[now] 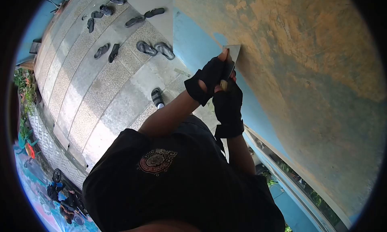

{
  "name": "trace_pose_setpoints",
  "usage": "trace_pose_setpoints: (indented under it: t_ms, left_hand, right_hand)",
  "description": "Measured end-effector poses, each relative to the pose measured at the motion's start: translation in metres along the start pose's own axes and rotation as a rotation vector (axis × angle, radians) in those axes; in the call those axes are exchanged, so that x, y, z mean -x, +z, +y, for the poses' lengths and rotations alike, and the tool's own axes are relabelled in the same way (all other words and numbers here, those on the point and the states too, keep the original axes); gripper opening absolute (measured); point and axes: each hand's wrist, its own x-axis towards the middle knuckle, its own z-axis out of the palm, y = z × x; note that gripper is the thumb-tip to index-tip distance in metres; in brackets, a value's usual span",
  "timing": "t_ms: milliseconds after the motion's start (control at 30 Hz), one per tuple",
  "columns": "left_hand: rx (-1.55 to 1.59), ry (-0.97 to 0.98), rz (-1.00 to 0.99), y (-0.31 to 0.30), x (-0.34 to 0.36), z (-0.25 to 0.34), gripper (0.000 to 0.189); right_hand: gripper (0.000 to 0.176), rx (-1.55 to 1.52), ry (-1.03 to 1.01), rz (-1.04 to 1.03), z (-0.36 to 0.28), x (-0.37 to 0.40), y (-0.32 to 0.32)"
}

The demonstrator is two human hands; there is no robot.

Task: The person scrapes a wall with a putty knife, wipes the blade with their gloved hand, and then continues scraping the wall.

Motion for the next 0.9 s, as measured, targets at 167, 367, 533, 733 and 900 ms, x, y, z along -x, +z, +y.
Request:
trace_pose_setpoints:
  t_ms: [167,367,533,733,900]
  left_hand:
    - [-0.008,-0.014,0.014,0.016,0.016,-0.008,0.056]
    - [0.017,0.005,-0.005,0.005,0.003,0.009,0.056]
    - [-0.105,0.01,0.01,0.002,0.004,0.019,0.058]
    - [-0.098,0.024,-0.033,0.008,0.008,0.012,0.06]
    - [0.022,-0.016,-0.06,-0.007,0.001,0.013,0.059]
  right_hand:
    - [0.021,0.12,0.044,0.036,-0.009,0.021,-0.009]
    - [0.01,0.072,-0.279,0.052,0.005,-0.004,0.008]
    - [0.01,0.109,-0.306,0.103,0.005,-0.009,0.017]
    - [0.007,0.181,-0.349,0.139,0.004,-0.004,0.016]
    - [0.006,0.185,-0.313,0.119,0.012,-0.012,0.021]
